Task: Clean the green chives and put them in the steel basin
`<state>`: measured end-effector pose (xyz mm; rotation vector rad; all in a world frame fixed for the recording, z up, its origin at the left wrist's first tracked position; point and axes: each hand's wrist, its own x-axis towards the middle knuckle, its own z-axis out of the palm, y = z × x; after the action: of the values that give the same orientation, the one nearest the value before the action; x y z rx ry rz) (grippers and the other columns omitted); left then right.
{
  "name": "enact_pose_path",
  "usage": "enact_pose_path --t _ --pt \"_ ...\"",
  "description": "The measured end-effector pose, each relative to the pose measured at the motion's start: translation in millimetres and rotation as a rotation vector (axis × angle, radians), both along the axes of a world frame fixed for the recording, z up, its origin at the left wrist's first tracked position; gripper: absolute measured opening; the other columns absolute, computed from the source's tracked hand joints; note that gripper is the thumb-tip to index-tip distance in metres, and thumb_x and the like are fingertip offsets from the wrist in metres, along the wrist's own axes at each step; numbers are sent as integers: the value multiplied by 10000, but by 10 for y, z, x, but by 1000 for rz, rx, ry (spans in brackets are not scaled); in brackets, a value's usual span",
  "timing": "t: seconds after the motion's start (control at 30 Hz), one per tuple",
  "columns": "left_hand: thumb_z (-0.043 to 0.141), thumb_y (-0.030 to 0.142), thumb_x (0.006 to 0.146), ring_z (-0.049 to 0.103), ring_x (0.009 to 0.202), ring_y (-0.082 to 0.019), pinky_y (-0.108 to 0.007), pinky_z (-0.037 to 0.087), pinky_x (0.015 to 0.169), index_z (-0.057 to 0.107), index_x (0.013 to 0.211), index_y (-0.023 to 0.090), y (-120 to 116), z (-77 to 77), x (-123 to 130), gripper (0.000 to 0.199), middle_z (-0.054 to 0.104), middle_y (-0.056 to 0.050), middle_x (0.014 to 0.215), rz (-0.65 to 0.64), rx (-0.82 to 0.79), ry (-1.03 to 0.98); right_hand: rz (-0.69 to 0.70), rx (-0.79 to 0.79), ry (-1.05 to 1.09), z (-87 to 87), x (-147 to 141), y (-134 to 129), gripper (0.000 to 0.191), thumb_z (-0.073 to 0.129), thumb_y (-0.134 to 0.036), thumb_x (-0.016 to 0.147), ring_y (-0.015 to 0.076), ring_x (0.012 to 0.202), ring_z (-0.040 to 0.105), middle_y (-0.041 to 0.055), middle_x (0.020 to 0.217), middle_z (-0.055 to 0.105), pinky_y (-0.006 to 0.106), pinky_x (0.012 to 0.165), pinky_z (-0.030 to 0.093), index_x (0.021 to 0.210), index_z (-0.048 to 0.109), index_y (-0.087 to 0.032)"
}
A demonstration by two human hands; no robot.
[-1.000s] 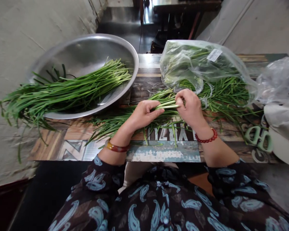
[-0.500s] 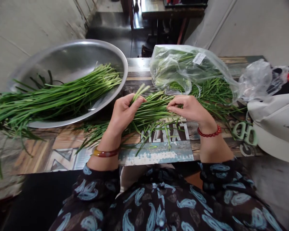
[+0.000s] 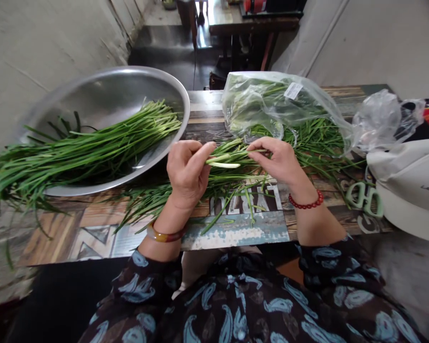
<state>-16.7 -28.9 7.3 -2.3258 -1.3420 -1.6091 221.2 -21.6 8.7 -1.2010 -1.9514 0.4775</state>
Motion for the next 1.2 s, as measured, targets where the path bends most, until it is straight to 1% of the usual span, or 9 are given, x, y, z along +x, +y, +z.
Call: enact_pose_path --t 0.17,0.33,0.4,0.5,0.63,0.87,1.0,1.1,1.2 --pt "526 329 947 522 722 -147 -271 407 659 715 966 193 -27 -11 116 233 590 -36 790 -188 -270 50 63 10 137 -3 -184 -41 93 674 -296 845 164 730 620 10 784 702 316 706 491 783 695 -230" --pt "641 322 861 473 679 -131 -255 355 627 665 709 159 6 33 130 225 483 6 684 -293 -521 49 112 26 210 13 -310 -104 122 670 -319 855 165 737 636 18 785 714 322 715 498 775 699 -230" --pt "634 307 857 452 663 -123 -251 341 620 614 634 156 18 62 117 269 459 14 665 -319 -595 20 77 -5 247 -1 -316 -106 141 671 -345 855 165 738 636 20 788 716 318 706 501 781 703 -229" --pt "610 312 866 438 649 -118 -248 333 618 559 580 155 31 99 98 330 443 18 644 -353 -685 -17 -69 -68 339 -64 -257 -64 205 660 -403 862 150 686 608 7 743 687 294 649 488 783 691 -216" --pt "609 310 865 433 644 -119 -252 326 617 564 573 153 40 117 81 335 439 20 628 -364 -729 -43 -218 -67 470 -119 -132 4 290 609 -483 891 131 639 574 -8 697 634 267 600 472 805 676 -215" --pt "610 341 862 468 680 -127 -250 367 644 596 602 151 53 83 73 323 490 4 673 -371 -723 -77 -17 51 236 23 -213 -84 105 674 -339 848 155 710 618 13 798 690 300 655 503 867 687 -236" --pt "583 373 880 507 724 -139 -259 400 698 654 697 148 54 75 73 298 564 -18 727 -404 -747 -94 -45 134 132 43 -245 -99 94 650 -294 865 177 748 626 17 770 691 325 682 496 791 680 -245" --pt "550 422 895 439 634 -116 -233 360 609 631 728 148 47 72 78 330 509 13 642 -382 -832 -135 -46 120 145 17 -241 -86 103 631 -270 870 173 743 610 14 765 680 330 706 492 780 669 -239" --pt "604 411 852 417 634 -103 -213 340 577 613 753 144 45 63 87 285 492 24 663 -363 -834 -164 -49 47 242 -43 -270 -77 100 626 -249 860 156 709 579 6 756 654 307 676 470 768 657 -224"
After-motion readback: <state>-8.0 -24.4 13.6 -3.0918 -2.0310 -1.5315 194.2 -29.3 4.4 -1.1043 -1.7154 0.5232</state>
